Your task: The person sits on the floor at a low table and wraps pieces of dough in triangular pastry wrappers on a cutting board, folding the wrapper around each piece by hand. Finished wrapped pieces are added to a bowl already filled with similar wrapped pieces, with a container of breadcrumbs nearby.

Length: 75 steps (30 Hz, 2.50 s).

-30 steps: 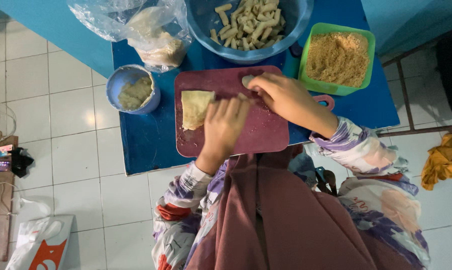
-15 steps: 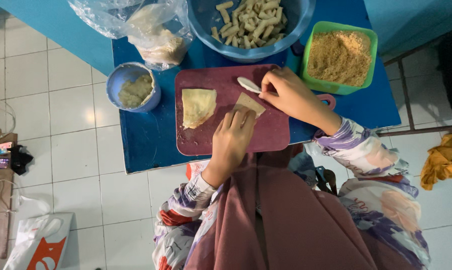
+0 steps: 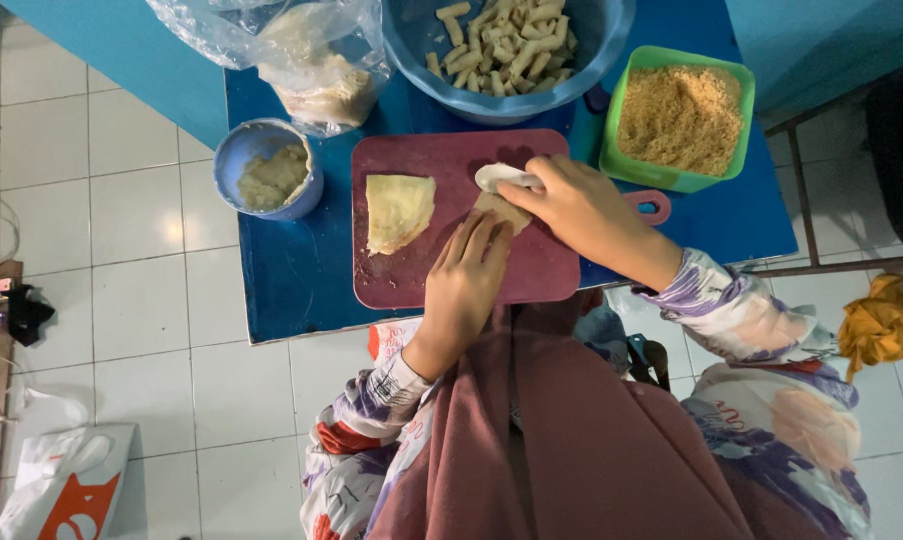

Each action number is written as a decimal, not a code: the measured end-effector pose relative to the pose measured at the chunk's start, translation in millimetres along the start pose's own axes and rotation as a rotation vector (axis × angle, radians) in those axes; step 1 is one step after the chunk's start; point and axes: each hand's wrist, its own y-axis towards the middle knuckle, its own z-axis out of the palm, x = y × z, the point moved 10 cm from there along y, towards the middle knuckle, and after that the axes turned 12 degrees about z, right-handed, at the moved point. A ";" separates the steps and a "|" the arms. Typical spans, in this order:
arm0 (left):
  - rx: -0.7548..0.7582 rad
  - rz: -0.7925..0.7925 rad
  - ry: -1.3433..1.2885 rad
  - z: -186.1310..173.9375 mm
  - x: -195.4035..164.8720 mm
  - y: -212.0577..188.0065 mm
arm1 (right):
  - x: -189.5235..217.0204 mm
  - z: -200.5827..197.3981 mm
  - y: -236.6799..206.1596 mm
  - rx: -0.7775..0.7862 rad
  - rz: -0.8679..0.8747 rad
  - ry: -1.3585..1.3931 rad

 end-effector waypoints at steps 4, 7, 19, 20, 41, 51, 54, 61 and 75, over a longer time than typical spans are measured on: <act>0.002 -0.014 -0.001 0.5 0.2 -1.2 | 3.1 10.5 -1.4 0.024 -0.017 -0.132; 0.001 -0.002 0.002 0.0 -0.8 -1.6 | -1.0 9.2 -1.0 0.023 0.000 -0.108; 0.010 -0.008 0.021 0.1 -0.6 -2.5 | -1.5 26.9 -6.7 0.081 0.083 0.053; 0.014 -0.008 0.023 0.4 -0.4 -2.7 | -1.9 29.7 -7.0 0.085 0.078 0.031; -0.005 -0.028 -0.023 -6.4 0.2 -1.5 | -8.2 10.9 -14.7 -0.084 -0.113 -0.076; -0.015 -0.061 0.023 -12.7 6.2 -8.2 | -94.2 -51.4 -21.4 -0.177 0.260 -0.221; -0.006 -0.178 0.160 -16.0 16.5 -16.2 | -134.9 -48.5 -29.9 -0.002 0.301 -0.162; 0.020 -0.316 0.275 -17.1 28.6 -31.2 | -163.4 -7.7 -44.7 0.144 0.270 -0.096; 0.062 -0.332 0.013 -6.5 32.9 -19.0 | -102.0 -55.1 -8.3 -0.052 0.210 0.033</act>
